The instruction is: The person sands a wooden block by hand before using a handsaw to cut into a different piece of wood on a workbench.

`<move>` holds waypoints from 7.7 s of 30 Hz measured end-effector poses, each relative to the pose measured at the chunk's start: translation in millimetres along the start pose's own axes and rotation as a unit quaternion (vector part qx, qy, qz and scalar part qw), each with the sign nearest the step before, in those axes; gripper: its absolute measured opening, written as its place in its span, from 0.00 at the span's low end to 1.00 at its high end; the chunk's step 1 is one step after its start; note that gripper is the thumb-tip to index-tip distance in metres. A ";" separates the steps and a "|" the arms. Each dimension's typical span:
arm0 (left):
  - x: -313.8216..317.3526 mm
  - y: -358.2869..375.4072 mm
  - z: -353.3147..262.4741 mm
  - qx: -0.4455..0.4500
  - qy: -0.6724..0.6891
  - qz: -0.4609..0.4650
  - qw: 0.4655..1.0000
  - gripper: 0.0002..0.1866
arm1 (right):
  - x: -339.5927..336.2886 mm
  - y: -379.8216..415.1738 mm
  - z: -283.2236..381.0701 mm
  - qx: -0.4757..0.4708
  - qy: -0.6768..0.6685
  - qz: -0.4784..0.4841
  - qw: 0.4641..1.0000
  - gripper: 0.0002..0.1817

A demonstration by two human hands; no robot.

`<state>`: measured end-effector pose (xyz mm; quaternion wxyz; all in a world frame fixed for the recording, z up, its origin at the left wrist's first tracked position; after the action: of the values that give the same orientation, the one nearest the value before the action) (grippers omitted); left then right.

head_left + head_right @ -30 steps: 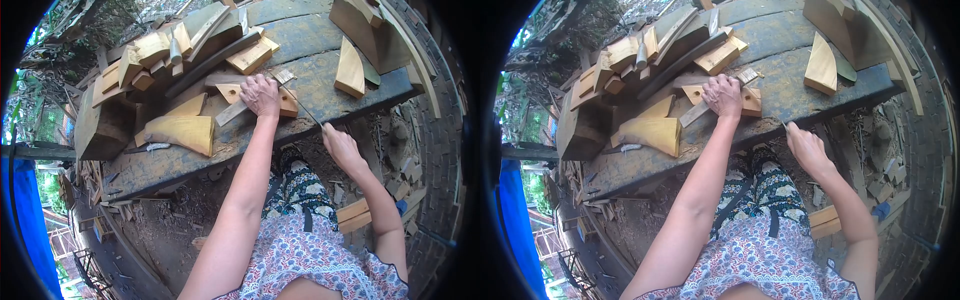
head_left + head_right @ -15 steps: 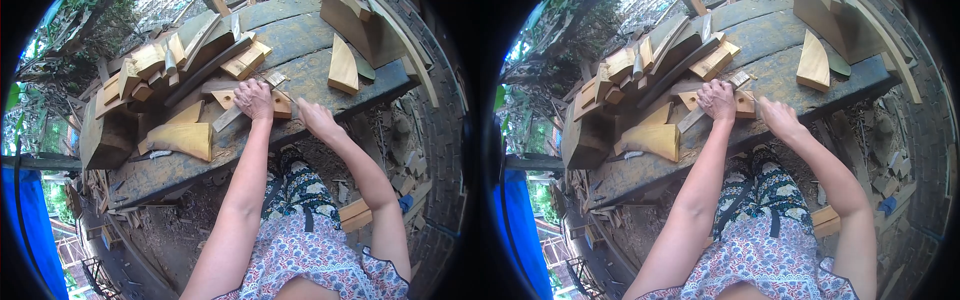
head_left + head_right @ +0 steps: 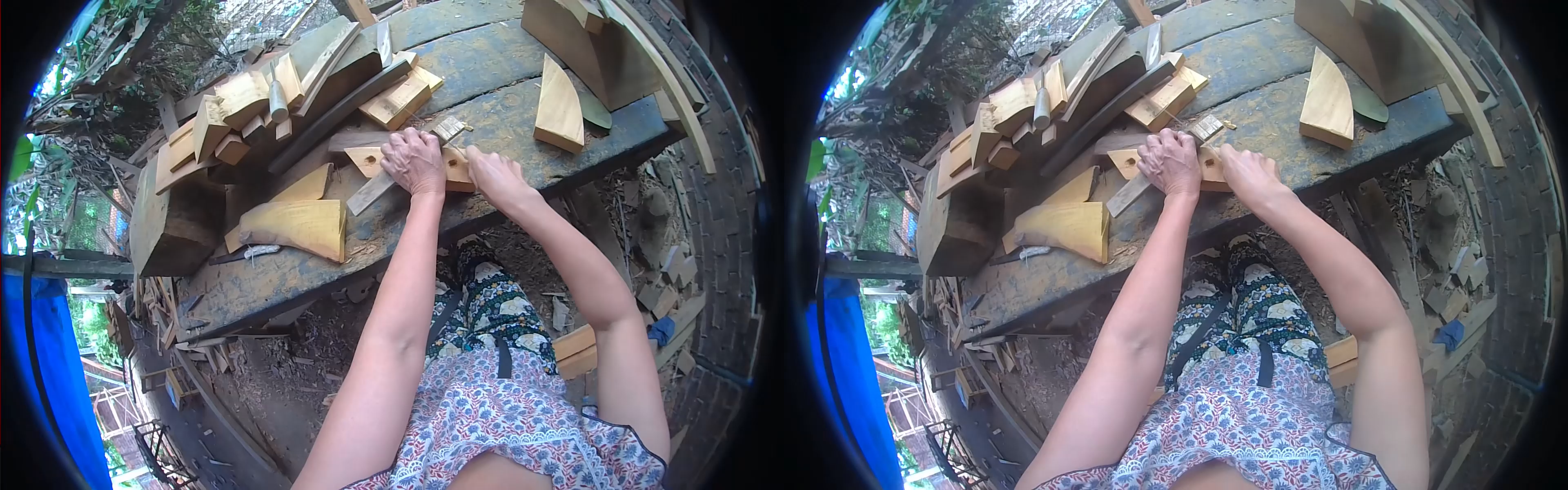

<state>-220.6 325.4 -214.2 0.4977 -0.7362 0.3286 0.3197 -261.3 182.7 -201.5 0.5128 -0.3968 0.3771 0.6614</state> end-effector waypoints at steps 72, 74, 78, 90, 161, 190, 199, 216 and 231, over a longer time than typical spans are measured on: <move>6.9 -2.5 -5.7 -0.020 0.037 0.033 0.999 0.13 | -27.3 118.7 -22.3 0.100 -0.005 0.061 0.993 0.10; 9.5 -2.1 -4.1 -0.021 0.037 0.035 0.998 0.13 | -29.3 138.4 -27.0 0.127 -0.010 0.068 0.990 0.10; 6.4 -3.2 -7.2 -0.019 0.037 0.036 0.998 0.13 | -26.2 105.3 -16.7 0.082 0.007 0.040 0.996 0.08; 4.8 -1.6 -6.6 -0.010 0.027 0.019 0.999 0.13 | -18.8 104.2 -16.0 0.078 0.004 0.032 0.996 0.08; 3.7 -2.3 -4.4 -0.025 0.037 -0.001 0.999 0.12 | -2.5 29.2 -4.0 0.001 -0.002 -0.015 1.000 0.10; 4.7 -1.9 -2.6 -0.017 0.057 0.008 0.998 0.12 | -10.4 134.4 -23.6 0.073 -0.013 0.003 0.997 0.08; 1.9 -3.7 -2.7 -0.028 0.047 0.010 0.998 0.12 | 6.3 38.4 -0.5 0.014 -0.017 -0.045 0.999 0.09; 3.9 -3.0 -3.2 -0.027 0.036 0.017 0.999 0.12 | -1.4 49.3 -4.4 0.038 -0.031 -0.026 0.998 0.09; 4.3 -3.3 -3.6 -0.024 0.038 0.017 0.999 0.12 | -10.8 128.6 -18.0 0.091 -0.036 0.024 0.995 0.09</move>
<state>-214.9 322.2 -214.7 0.4616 -0.7541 0.3514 0.3079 -382.8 137.9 -187.1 0.5435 -0.3154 0.4267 0.6504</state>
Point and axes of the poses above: each hand's wrist, its own y-axis away from the middle knuckle, its own x-axis out of the palm, z = x × y, the point moved 5 cm from there along -y, towards the middle knuckle, and after that the axes turned 1 degree about y, right-handed, at the moved point
